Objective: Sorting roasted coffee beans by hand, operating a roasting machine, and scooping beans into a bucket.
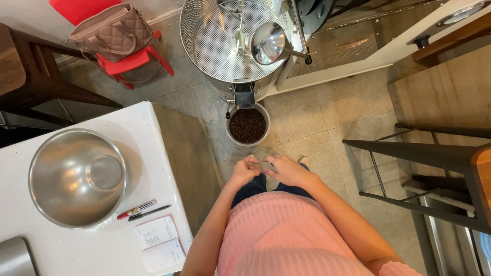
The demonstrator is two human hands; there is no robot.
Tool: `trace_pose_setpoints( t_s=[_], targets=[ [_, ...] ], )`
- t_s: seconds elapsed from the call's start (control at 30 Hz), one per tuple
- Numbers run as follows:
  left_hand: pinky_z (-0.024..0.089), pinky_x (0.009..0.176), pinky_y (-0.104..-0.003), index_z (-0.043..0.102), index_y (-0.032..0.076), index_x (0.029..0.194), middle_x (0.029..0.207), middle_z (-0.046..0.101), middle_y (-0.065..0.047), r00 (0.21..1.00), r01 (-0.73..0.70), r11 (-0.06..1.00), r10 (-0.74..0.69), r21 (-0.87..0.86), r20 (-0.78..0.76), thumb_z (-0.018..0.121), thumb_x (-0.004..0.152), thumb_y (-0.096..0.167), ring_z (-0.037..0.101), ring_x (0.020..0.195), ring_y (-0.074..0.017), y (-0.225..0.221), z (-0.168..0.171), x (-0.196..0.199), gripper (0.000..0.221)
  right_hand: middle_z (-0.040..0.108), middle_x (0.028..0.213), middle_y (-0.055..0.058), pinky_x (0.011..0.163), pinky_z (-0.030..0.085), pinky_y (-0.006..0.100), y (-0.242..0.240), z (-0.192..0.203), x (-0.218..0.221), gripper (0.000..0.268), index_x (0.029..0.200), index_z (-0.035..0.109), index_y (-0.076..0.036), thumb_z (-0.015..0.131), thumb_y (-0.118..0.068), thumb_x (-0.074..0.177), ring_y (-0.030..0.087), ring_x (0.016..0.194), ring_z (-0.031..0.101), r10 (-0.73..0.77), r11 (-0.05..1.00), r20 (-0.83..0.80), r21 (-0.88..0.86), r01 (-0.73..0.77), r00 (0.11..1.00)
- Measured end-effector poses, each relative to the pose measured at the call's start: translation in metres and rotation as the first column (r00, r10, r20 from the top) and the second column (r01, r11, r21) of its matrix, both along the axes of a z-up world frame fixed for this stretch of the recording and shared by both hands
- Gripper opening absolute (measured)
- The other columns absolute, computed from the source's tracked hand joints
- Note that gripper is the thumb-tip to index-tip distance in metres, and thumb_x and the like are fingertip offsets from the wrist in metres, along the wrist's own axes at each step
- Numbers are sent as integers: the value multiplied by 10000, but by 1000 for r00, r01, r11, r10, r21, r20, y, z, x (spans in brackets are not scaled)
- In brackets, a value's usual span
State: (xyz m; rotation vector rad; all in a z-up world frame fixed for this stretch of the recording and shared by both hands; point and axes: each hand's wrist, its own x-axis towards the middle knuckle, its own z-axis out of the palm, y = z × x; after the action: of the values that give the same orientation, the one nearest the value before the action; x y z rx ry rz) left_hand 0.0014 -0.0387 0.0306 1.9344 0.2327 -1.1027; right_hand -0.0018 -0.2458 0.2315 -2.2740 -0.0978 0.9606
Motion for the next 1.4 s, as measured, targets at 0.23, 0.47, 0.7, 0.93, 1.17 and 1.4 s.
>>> trace_pose_setpoints(
  t_s=[0.23,0.47,0.7,0.93,1.17,1.4],
  targets=[
    [578,827,-318,773,288,1068,813,744,58,1000,0,1000,0,27,4,849,614,274,739,901,-161,-1,0,1,460,680,1157,198,940,566,545,1,6,1,374,1294,588,-141,571,-348,983,435,1123,676,5,1000,4,4,-5,1000],
    [579,852,-342,774,289,1067,836,743,47,1000,5,999,-5,36,1,833,621,270,740,939,-177,-2,4,1,450,675,1162,195,949,559,561,1,5,0,384,1309,579,-151,563,-353,984,444,1125,670,1,1000,-3,7,-1,1000],
    [576,822,-329,775,272,1069,802,741,34,1000,2,1000,-2,-11,-1,848,606,264,739,898,-175,-6,-7,0,470,677,1187,181,963,562,535,-5,0,-3,370,1297,587,-169,583,-348,973,412,1152,668,-45,999,8,19,45,999],
    [573,821,-330,769,293,1056,801,742,38,998,58,998,-58,-40,-7,850,616,273,738,883,-171,-31,12,9,448,670,1241,198,986,553,530,-24,16,-4,380,1287,587,-123,575,-348,981,407,1183,656,-108,994,-19,7,108,994],
    [574,799,-318,762,277,1096,845,766,23,989,144,988,-146,-61,-16,835,669,256,743,884,-172,-55,17,20,433,675,1254,158,987,555,518,-48,12,-3,390,1318,588,-158,565,-357,983,364,1218,651,-183,983,-27,-25,182,983],
    [561,861,-391,713,191,1178,954,785,-106,977,213,971,-210,-106,42,707,890,249,751,945,-288,-96,9,34,294,725,1108,171,850,609,504,-110,16,3,325,1264,652,-133,605,-279,977,405,1052,705,-452,890,58,100,445,890]
  ],
)
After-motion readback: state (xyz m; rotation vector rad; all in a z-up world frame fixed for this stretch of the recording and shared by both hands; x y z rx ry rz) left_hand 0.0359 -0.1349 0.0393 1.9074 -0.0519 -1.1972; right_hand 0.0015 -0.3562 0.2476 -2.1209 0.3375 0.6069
